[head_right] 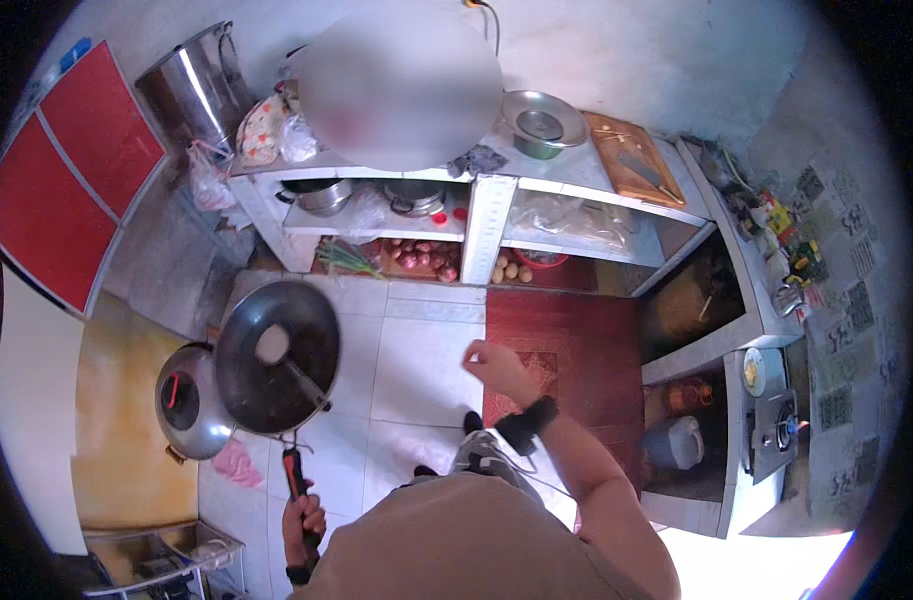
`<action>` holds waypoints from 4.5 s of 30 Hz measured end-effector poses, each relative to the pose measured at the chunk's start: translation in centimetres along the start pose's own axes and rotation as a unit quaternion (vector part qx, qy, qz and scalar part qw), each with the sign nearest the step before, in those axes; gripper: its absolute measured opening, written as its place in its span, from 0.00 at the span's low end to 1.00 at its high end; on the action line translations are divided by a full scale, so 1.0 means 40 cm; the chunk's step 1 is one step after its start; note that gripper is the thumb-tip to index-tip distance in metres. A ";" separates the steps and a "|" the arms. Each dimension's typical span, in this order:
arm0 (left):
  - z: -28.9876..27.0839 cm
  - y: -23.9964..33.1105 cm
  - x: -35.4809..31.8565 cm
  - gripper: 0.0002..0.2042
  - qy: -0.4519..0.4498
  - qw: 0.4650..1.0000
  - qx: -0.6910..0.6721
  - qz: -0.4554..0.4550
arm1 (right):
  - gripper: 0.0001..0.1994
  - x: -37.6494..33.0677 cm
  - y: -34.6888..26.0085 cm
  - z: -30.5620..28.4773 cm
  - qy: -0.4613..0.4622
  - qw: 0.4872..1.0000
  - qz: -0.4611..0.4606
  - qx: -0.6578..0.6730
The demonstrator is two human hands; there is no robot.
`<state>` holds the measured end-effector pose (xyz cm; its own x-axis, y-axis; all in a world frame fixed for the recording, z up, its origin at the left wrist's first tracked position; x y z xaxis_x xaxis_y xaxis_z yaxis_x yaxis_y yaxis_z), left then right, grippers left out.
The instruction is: The person cooks scrambled eggs in a wok, transfers them to a plate, and then washes the wok and a metal bowl at an outdoor sink.
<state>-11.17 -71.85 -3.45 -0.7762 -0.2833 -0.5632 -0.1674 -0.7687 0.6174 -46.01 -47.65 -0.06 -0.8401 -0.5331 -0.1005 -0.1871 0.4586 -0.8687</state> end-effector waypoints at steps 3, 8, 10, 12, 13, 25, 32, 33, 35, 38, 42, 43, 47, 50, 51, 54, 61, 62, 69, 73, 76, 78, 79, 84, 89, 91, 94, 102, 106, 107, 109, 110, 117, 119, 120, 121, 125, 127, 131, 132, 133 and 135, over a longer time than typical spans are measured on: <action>0.054 -0.041 0.048 0.14 -0.039 0.999 0.015 -0.033 | 0.10 -0.042 0.061 -0.071 0.017 0.998 0.059 0.014; 0.162 -0.091 0.093 0.14 -0.088 0.995 0.019 -0.049 | 0.11 -0.045 0.119 -0.151 0.039 0.994 0.098 0.009; 0.200 -0.113 0.102 0.14 -0.086 0.994 0.029 -0.066 | 0.12 -0.029 0.112 -0.180 0.046 0.997 0.058 -0.024; 0.231 -0.122 0.109 0.14 -0.078 0.994 0.041 -0.063 | 0.12 -0.018 0.145 -0.190 0.028 0.995 0.092 0.000; 0.243 -0.127 0.112 0.14 -0.071 0.994 0.052 -0.062 | 0.13 -0.015 0.169 -0.197 0.031 0.992 0.121 0.025; 0.222 -0.178 0.147 0.13 0.064 0.989 0.088 -0.100 | 0.13 -0.063 0.309 -0.291 0.061 0.992 0.040 -0.100; 0.301 -0.097 0.130 0.05 -0.041 0.967 0.209 -0.137 | 0.15 -0.413 0.408 -0.380 0.181 0.962 0.200 -0.038; 0.307 -0.095 0.134 0.05 -0.048 0.965 0.214 -0.146 | 0.15 -0.474 0.413 -0.390 0.212 0.953 0.208 -0.056; 0.373 -0.127 0.144 0.04 -0.168 0.946 0.212 -0.176 | 0.14 -0.580 0.436 -0.399 0.236 0.941 0.234 -0.066; 0.393 -0.175 0.200 0.07 -0.177 0.939 0.233 -0.180 | 0.13 -0.744 0.485 -0.443 0.298 0.907 0.284 -0.086; 0.451 -0.255 0.269 0.12 -0.226 0.935 0.208 -0.176 | 0.14 -0.889 0.551 -0.499 0.351 0.887 0.294 -0.054; 0.470 -0.278 0.283 0.12 -0.234 0.932 0.213 -0.178 | 0.14 -0.916 0.572 -0.519 0.361 0.881 0.299 -0.059; 0.591 -0.393 0.284 0.15 -0.291 0.905 0.235 -0.201 | 0.14 -1.007 0.662 -0.599 0.376 0.858 0.344 -0.065; 0.724 -0.494 0.249 0.15 -0.330 0.885 0.250 -0.213 | 0.15 -1.068 0.707 -0.672 0.356 0.857 0.363 -0.081; 0.768 -0.528 0.225 0.15 -0.341 0.879 0.244 -0.225 | 0.15 -1.091 0.715 -0.695 0.358 0.861 0.356 -0.065; 0.881 -0.617 0.176 0.14 -0.318 0.880 0.270 -0.228 | 0.15 -1.173 0.735 -0.771 0.370 0.850 0.371 -0.049; 1.137 -0.804 0.129 0.15 -0.413 0.761 0.399 -0.300 | 0.15 -1.343 0.763 -0.823 0.388 0.819 0.421 -0.043; 1.173 -0.820 0.140 0.15 -0.418 0.772 0.388 -0.282 | 0.15 -1.381 0.777 -0.820 0.422 0.795 0.436 -0.007; 1.392 -1.048 0.122 0.14 -0.523 0.630 0.410 -0.402 | 0.16 -1.575 0.797 -0.792 0.548 0.693 0.458 0.096; 1.526 -1.181 0.048 0.13 -0.564 0.582 0.422 -0.408 | 0.11 -1.696 0.771 -0.821 0.624 0.646 0.427 0.103; 1.617 -1.291 -0.026 0.14 -0.581 0.560 0.419 -0.416 | 0.08 -1.785 0.790 -0.842 0.661 0.620 0.397 0.142; 1.682 -1.387 -0.083 0.13 -0.598 0.540 0.416 -0.422 | 0.06 -1.864 0.816 -0.865 0.696 0.581 0.385 0.170; 1.709 -1.432 -0.107 0.12 -0.601 0.534 0.418 -0.422 | 0.06 -1.892 0.827 -0.883 0.692 0.591 0.380 0.166; 1.841 -1.652 -0.246 0.11 -0.614 0.512 0.395 -0.453 | 0.05 -2.045 0.862 -0.960 0.683 0.597 0.403 0.120; 1.920 -1.801 -0.356 0.13 -0.630 0.504 0.386 -0.448 | 0.04 -2.148 0.923 -1.014 0.695 0.600 0.381 0.112; 1.919 -1.821 -0.376 0.12 -0.611 0.505 0.377 -0.478 | 0.04 -2.169 0.944 -1.029 0.679 0.616 0.381 0.119; 1.909 -1.804 -0.392 0.09 -0.619 0.484 0.364 -0.500 | 0.08 -2.137 0.941 -1.097 0.683 0.659 0.300 0.095; 1.892 -1.811 -0.340 0.12 -0.574 0.554 0.351 -0.490 | 0.12 -1.945 1.116 -1.255 0.497 0.767 0.364 0.182; 1.859 -1.832 -0.300 0.12 -0.530 0.614 0.367 -0.455 | 0.09 -1.815 1.287 -1.318 0.308 0.868 0.341 0.186; 1.857 -1.836 -0.290 0.12 -0.520 0.632 0.355 -0.451 | 0.09 -1.781 1.330 -1.324 0.268 0.888 0.322 0.191; 1.854 -1.839 -0.281 0.08 -0.525 0.656 0.344 -0.418 | 0.09 -1.721 1.410 -1.340 0.202 0.914 0.282 0.212; 1.852 -1.842 -0.271 0.08 -0.517 0.676 0.336 -0.404 | 0.09 -1.672 1.420 -1.350 0.148 0.952 0.228 0.139; 1.761 -1.868 -0.185 0.06 -0.401 0.780 0.415 -0.243 | 0.13 -1.480 1.596 -1.436 -0.021 0.961 0.262 0.088; 1.705 -1.852 -0.151 0.11 -0.308 0.819 0.424 -0.235 | 0.13 -1.416 1.590 -1.458 -0.020 0.973 0.216 0.077; 1.709 -1.847 -0.155 0.13 -0.330 0.829 0.390 -0.228 | 0.13 -1.392 1.600 -1.458 -0.013 0.967 0.243 0.076; 1.688 -1.823 -0.140 0.14 -0.306 0.838 0.393 -0.224 | 0.12 -1.336 1.579 -1.451 -0.021 0.975 0.213 0.060; 1.624 -1.695 -0.067 0.05 -0.245 0.885 0.365 -0.151 | 0.13 -1.198 1.514 -1.458 -0.016 0.989 0.144 0.002; 1.589 -1.644 -0.038 0.06 -0.208 0.871 0.427 -0.127 | 0.13 -1.157 1.399 -1.465 -0.017 1.000 0.005 -0.001; 1.631 -1.673 -0.035 0.08 -0.194 0.848 0.467 -0.161 | 0.18 -1.259 1.361 -1.535 -0.040 0.990 -0.022 -0.136; 1.643 -1.674 -0.045 0.12 -0.130 0.861 0.478 -0.110 | 0.18 -1.304 1.413 -1.550 -0.027 0.995 0.055 -0.079; 1.651 -1.679 -0.074 0.14 -0.098 0.864 0.481 -0.116 | 0.18 -1.357 1.453 -1.569 -0.001 0.993 0.114 -0.033; 1.765 -1.812 -0.103 0.14 -0.203 0.852 0.465 -0.128 | 0.15 -1.455 1.565 -1.670 0.090 0.980 0.155 -0.083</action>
<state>-38.75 25.52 -7.12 -0.7566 0.1913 -0.6252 -0.6258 0.0654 0.7773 -42.86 59.58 -16.17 -0.9433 -0.2213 -0.2473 0.0248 0.6960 -0.7176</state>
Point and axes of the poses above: each hand's wrist, its own x-axis towards the middle knuckle, its own z-axis out of the palm, y = z × x, the point moved 10 cm from there along x, towards the middle knuckle, and after that the axes turned 7 degrees about x, right-handed, at the moved point
